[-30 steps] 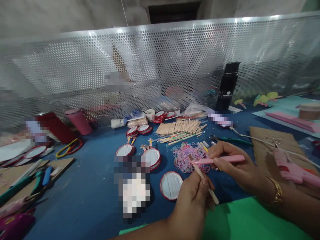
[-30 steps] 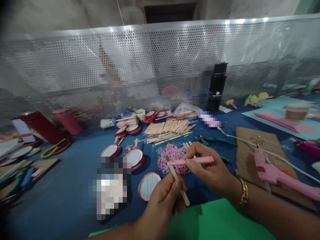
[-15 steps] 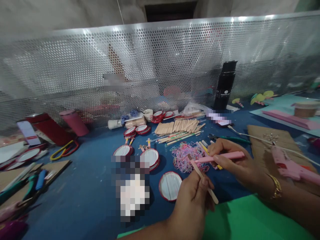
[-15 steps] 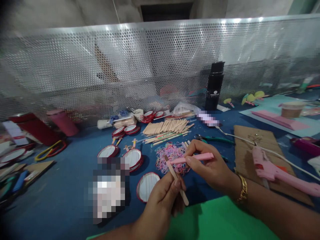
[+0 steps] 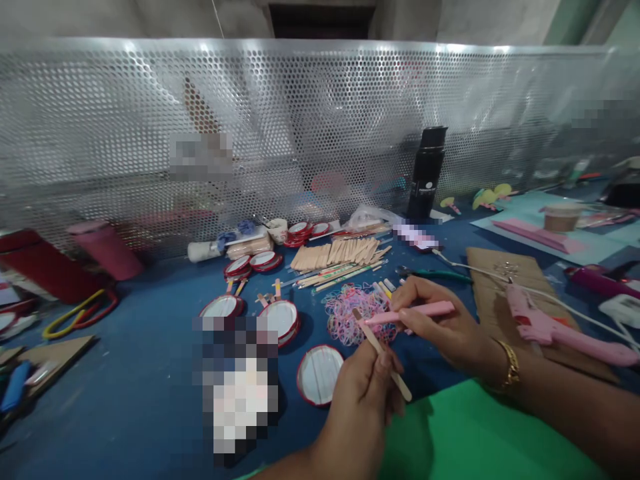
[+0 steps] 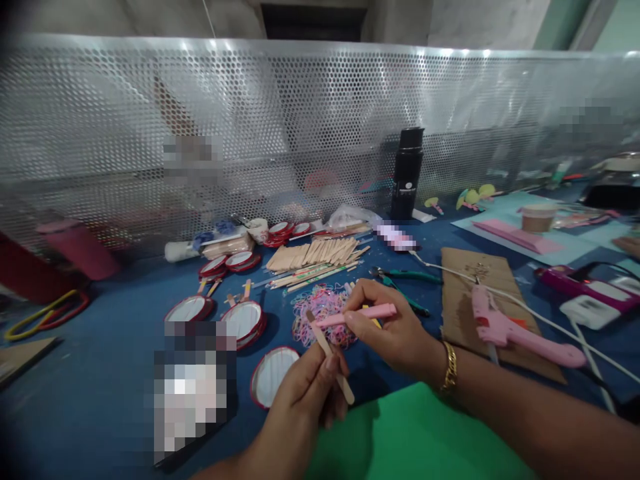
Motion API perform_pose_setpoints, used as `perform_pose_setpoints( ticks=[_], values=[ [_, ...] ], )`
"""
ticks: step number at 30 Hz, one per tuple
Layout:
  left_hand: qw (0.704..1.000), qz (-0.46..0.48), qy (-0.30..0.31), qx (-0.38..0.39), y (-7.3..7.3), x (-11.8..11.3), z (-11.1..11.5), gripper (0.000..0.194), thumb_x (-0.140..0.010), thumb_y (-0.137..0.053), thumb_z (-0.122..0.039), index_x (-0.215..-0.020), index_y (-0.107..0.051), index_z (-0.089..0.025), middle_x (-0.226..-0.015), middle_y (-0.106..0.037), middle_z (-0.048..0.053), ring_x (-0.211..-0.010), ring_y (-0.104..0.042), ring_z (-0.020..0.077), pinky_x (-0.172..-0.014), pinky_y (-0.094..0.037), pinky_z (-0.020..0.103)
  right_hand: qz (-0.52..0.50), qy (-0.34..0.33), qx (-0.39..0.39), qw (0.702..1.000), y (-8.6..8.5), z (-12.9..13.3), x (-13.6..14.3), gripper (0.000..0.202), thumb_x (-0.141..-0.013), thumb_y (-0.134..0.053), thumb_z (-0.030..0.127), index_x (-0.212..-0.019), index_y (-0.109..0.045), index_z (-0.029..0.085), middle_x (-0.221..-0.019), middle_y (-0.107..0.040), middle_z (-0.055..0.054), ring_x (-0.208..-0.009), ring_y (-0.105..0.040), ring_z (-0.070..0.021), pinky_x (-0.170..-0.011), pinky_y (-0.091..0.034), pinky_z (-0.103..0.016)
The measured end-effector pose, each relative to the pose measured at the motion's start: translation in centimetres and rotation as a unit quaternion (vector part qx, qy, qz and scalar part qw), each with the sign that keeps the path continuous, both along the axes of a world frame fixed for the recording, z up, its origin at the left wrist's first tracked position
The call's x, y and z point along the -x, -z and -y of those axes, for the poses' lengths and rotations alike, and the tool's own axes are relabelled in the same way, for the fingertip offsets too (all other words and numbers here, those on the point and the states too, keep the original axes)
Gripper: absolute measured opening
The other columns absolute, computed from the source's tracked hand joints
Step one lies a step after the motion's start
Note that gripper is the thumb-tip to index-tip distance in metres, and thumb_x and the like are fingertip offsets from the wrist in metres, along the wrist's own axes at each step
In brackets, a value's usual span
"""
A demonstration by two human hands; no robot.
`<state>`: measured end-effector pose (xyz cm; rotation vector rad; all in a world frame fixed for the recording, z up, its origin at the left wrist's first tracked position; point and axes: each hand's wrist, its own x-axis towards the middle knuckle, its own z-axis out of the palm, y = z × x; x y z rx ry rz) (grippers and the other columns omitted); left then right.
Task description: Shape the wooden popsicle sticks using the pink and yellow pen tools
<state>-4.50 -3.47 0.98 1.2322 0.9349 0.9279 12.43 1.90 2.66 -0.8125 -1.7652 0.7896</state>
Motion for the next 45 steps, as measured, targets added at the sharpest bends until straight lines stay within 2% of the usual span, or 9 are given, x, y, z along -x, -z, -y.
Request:
perform_pose_setpoints(
  ticks=[5, 11, 17, 24, 31, 38, 45],
  values=[
    [1.0, -0.007, -0.007, 0.02, -0.2, 0.05, 0.04, 0.043, -0.092, -0.044, -0.06, -0.083, -0.051, -0.019, -0.052, -0.047, -0.005, -0.046, -0.039, 0.0094, -0.045, -0.027, 0.022, -0.01, 0.008, -0.001, 1.0, -0.14, -0.36, -0.16, 0.018, -0.092, -0.055, 0.033, -0.078, -0.055, 0.02, -0.073, -0.053, 0.0, -0.065, -0.049, -0.0145, -0.061, -0.041, -0.03],
    [0.999, -0.033, 0.0, 0.004, -0.65, 0.2, 0.18, 0.035, -0.095, -0.043, -0.05, -0.082, -0.051, -0.019, -0.054, -0.048, -0.004, -0.048, -0.041, 0.0095, -0.047, -0.029, 0.022, 0.004, -0.002, -0.007, 1.0, -0.43, 0.09, 0.02, 0.016, -0.091, -0.055, 0.033, -0.081, -0.057, 0.02, -0.077, -0.056, -0.001, -0.068, -0.051, -0.0153, -0.062, -0.041, -0.03],
    [1.0, -0.015, -0.006, 0.008, -0.32, 0.05, 0.27, 0.039, -0.094, -0.043, -0.055, -0.083, -0.052, -0.019, -0.056, -0.05, -0.004, -0.048, -0.042, 0.0095, -0.046, -0.029, 0.021, -0.01, 0.009, -0.014, 1.0, -0.28, -0.08, -0.3, 0.017, -0.091, -0.056, 0.032, -0.079, -0.056, 0.02, -0.075, -0.054, 0.0, -0.067, -0.05, -0.0152, -0.062, -0.04, -0.029],
    [1.0, -0.026, -0.003, 0.012, -0.12, 0.02, 0.11, 0.042, -0.093, -0.042, -0.058, -0.084, -0.052, -0.019, -0.054, -0.049, -0.004, -0.047, -0.042, 0.0098, -0.045, -0.029, 0.021, -0.005, -0.012, 0.002, 1.0, -0.14, -0.35, -0.27, 0.017, -0.091, -0.057, 0.033, -0.08, -0.057, 0.02, -0.075, -0.055, 0.0, -0.067, -0.05, -0.0154, -0.061, -0.04, -0.03],
    [1.0, -0.025, -0.004, 0.013, -0.15, 0.08, 0.18, 0.039, -0.094, -0.042, -0.054, -0.084, -0.051, -0.018, -0.056, -0.049, -0.004, -0.047, -0.042, 0.0095, -0.045, -0.03, 0.021, -0.017, -0.004, 0.001, 1.0, -0.13, -0.34, -0.5, 0.016, -0.091, -0.057, 0.034, -0.083, -0.058, 0.021, -0.08, -0.056, -0.002, -0.074, -0.053, -0.0172, -0.063, -0.041, -0.03],
    [1.0, -0.019, -0.01, 0.022, -0.05, -0.04, 0.23, 0.04, -0.093, -0.042, -0.056, -0.083, -0.051, -0.019, -0.054, -0.047, -0.005, -0.046, -0.04, 0.0093, -0.044, -0.028, 0.021, -0.029, 0.001, 0.019, 0.999, 0.16, -0.51, -0.64, 0.016, -0.092, -0.057, 0.034, -0.082, -0.057, 0.021, -0.077, -0.055, -0.001, -0.068, -0.052, -0.0156, -0.061, -0.041, -0.03],
    [1.0, -0.013, 0.003, 0.001, 0.1, -0.01, 0.17, 0.039, -0.094, -0.043, -0.055, -0.082, -0.05, -0.019, -0.054, -0.047, -0.005, -0.045, -0.039, 0.0088, -0.044, -0.029, 0.021, -0.006, -0.009, 0.015, 1.0, 0.33, -0.32, -0.48, 0.017, -0.092, -0.057, 0.035, -0.083, -0.058, 0.021, -0.08, -0.056, -0.001, -0.072, -0.052, -0.0161, -0.063, -0.041, -0.029]
  ],
)
